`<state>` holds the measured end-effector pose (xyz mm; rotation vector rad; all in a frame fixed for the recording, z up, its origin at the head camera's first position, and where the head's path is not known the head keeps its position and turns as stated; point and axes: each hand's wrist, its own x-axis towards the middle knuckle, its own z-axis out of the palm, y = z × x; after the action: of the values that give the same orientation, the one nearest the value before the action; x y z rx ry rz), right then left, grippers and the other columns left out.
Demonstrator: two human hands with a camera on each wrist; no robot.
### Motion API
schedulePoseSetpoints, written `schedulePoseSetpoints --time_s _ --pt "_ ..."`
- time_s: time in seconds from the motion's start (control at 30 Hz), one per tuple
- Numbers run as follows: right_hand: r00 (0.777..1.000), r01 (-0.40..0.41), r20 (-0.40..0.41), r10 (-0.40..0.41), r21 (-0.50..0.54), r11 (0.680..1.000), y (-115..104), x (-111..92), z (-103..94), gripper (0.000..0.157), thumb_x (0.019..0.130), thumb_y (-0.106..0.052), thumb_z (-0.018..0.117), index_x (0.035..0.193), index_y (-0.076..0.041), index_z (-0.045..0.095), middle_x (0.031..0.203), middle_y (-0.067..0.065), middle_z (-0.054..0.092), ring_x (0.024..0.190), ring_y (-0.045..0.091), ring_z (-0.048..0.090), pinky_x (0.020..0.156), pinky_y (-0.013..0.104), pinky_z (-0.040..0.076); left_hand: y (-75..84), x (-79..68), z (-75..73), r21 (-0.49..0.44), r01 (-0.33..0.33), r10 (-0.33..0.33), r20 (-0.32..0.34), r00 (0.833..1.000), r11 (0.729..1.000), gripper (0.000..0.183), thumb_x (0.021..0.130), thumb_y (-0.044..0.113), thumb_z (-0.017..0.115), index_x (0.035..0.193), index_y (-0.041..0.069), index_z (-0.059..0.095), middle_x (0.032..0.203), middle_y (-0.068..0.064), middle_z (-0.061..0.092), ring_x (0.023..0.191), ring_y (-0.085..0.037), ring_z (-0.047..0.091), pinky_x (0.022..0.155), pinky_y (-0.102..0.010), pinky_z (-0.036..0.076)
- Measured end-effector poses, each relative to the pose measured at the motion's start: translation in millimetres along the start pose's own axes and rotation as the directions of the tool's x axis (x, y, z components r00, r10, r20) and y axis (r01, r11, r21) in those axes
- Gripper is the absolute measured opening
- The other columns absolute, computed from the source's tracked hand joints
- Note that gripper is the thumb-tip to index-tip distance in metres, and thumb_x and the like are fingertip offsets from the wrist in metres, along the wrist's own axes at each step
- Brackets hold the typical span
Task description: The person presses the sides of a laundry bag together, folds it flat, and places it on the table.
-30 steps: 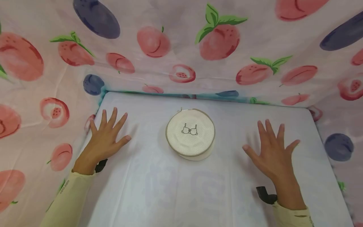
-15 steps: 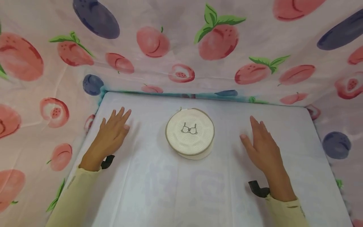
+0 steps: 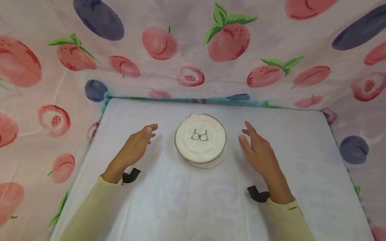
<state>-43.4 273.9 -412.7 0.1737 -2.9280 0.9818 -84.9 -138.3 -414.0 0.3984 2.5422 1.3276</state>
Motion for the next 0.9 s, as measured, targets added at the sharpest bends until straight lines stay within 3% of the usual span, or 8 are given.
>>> schedulePoseSetpoints --time_s 0.1,0.27,0.37,0.5,0.67,0.9 --pt "1.000 -0.016 -0.003 0.016 0.023 1.000 -4.9 3.1 6.7 0.055 0.100 -0.039 0.039 0.149 -0.023 0.022 0.127 0.012 0.059 0.107 0.031 0.059 0.083 0.052 0.047 5.8 6.3 7.8 -0.142 0.045 -0.039 0.044 0.998 0.989 0.058 0.097 0.058 0.022 0.137 0.023 0.044 0.134 -0.002 0.053 0.123 -0.022 0.051 0.100 -0.040 0.043" --pt "0.991 -0.132 0.049 0.125 0.179 0.975 -15.5 12.1 15.8 0.053 0.098 -0.049 0.036 0.144 -0.022 0.035 0.106 0.007 0.068 0.086 0.022 0.067 0.072 0.038 0.054 13.7 22.3 19.5 -0.337 0.131 -0.106 0.093 0.990 0.932 0.066 0.093 0.066 0.025 0.125 0.016 0.053 0.117 -0.010 0.062 0.105 -0.026 0.063 0.086 -0.038 0.052" --pt "0.970 -0.241 0.116 0.214 0.313 0.919 -21.3 16.8 21.9 0.054 0.096 -0.056 0.035 0.139 -0.024 0.042 0.100 0.007 0.067 0.082 0.024 0.068 0.066 0.033 0.056 15.9 30.1 25.9 -0.380 0.179 -0.148 0.112 0.983 0.907 0.074 0.091 0.069 0.023 0.120 0.009 0.056 0.112 -0.013 0.064 0.099 -0.026 0.066 0.082 -0.036 0.054" --pt "0.945 -0.325 0.174 0.277 0.420 0.847 -25.7 19.7 29.8 0.057 0.094 -0.060 0.036 0.134 -0.022 0.048 0.098 0.013 0.065 0.083 0.035 0.067 0.063 0.034 0.055 16.8 36.7 35.3 -0.386 0.207 -0.172 0.124 0.977 0.899 0.074 0.093 0.066 0.024 0.115 0.004 0.057 0.107 -0.013 0.064 0.094 -0.026 0.067 0.078 -0.036 0.055" --pt "0.940 -0.341 0.198 0.278 0.482 0.807 -28.1 21.1 36.3 0.061 0.094 -0.059 0.037 0.132 -0.014 0.049 0.096 0.018 0.060 0.079 0.037 0.066 0.060 0.037 0.056 17.0 42.8 46.1 -0.417 0.230 -0.179 0.158 0.971 0.879 0.070 0.090 0.068 0.032 0.114 0.007 0.057 0.106 -0.012 0.060 0.087 -0.025 0.067 0.072 -0.036 0.057" --pt "0.931 -0.365 0.215 0.296 0.538 0.760 -32.1 22.9 42.2 0.063 0.092 -0.059 0.039 0.130 -0.010 0.049 0.095 0.015 0.055 0.073 0.023 0.061 0.058 0.038 0.055 21.3 45.8 54.3 -0.546 0.267 -0.179 0.210 0.961 0.794 0.059 0.094 0.057 0.040 0.114 0.004 0.055 0.110 -0.017 0.054 0.083 -0.028 0.066 0.069 -0.040 0.057"
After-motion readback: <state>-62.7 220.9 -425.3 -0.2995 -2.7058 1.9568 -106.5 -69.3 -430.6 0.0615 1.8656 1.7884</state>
